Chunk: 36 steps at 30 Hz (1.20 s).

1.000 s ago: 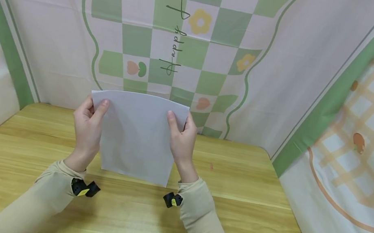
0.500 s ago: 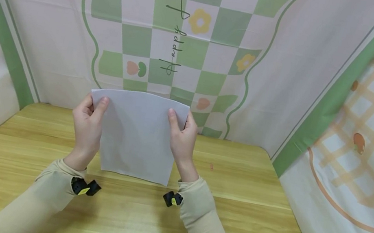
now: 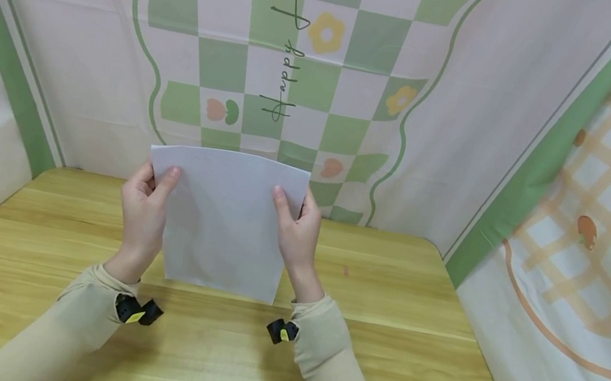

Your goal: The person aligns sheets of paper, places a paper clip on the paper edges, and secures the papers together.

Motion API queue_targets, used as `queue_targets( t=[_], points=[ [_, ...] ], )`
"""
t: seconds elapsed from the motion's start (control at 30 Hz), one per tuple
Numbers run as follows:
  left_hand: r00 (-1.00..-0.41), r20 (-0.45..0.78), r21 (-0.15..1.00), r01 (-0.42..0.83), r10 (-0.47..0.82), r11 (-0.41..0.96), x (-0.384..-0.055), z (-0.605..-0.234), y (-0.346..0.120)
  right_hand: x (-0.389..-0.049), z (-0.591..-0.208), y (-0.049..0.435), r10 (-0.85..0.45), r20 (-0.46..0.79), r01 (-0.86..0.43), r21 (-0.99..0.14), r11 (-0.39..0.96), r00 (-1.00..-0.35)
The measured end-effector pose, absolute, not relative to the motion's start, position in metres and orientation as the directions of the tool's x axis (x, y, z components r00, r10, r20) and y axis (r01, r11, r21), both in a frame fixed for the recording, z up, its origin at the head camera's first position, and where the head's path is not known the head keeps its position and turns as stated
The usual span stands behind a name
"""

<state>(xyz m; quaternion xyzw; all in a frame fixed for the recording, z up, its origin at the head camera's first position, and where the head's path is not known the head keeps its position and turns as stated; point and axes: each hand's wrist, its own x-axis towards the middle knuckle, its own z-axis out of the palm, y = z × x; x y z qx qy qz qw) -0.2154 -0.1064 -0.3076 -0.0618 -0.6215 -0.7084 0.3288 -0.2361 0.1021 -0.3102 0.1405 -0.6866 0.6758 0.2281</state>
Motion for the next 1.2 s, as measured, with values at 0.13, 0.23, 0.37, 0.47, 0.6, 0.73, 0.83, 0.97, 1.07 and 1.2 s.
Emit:
queue_targets(
  t=[0.13,0.23,0.37,0.47,0.6,0.73,0.83,0.97,1.07,1.2],
  points=[
    [-0.780,0.490,0.845,0.534,-0.389,-0.006,-0.216,-0.312,-0.107,-0.236,-0.315,0.104,0.105,0.493,-0.491,-0.870,0.044,-0.864],
    [-0.780,0.483,0.851,0.526,-0.399,0.001,-0.216,-0.315,-0.107,-0.236,-0.319,0.104,0.097,0.485,-0.483,-0.875,0.041,-0.869],
    [-0.776,0.480,0.851,0.525,-0.410,0.003,-0.217,-0.318,-0.108,-0.236,-0.321,0.105,0.094,0.477,-0.476,-0.879,0.040,-0.874],
    [-0.775,0.480,0.850,0.526,-0.411,0.000,-0.216,-0.319,-0.107,-0.236,-0.321,0.104,0.097,0.481,-0.480,-0.876,0.037,-0.871],
    [-0.773,0.476,0.850,0.527,-0.419,-0.005,-0.214,-0.317,-0.107,-0.235,-0.320,0.104,0.101,0.482,-0.481,-0.876,0.037,-0.870],
    [-0.766,0.475,0.846,0.533,-0.433,-0.015,-0.213,-0.316,-0.107,-0.234,-0.319,0.104,0.096,0.485,-0.484,-0.874,0.039,-0.869],
    [-0.765,0.475,0.845,0.535,-0.435,-0.016,-0.213,-0.317,-0.107,-0.234,-0.321,0.104,0.090,0.486,-0.484,-0.874,0.043,-0.869],
    [-0.760,0.481,0.840,0.543,-0.437,-0.020,-0.213,-0.317,-0.107,-0.234,-0.323,0.105,0.087,0.480,-0.478,-0.877,0.040,-0.873],
    [-0.752,0.475,0.837,0.546,-0.456,-0.030,-0.214,-0.317,-0.106,-0.234,-0.325,0.105,0.088,0.483,-0.483,-0.876,0.023,-0.871],
    [-0.739,0.467,0.832,0.553,-0.486,-0.041,-0.214,-0.315,-0.105,-0.235,-0.327,0.106,0.092,0.488,-0.490,-0.872,0.003,-0.868]
  ],
)
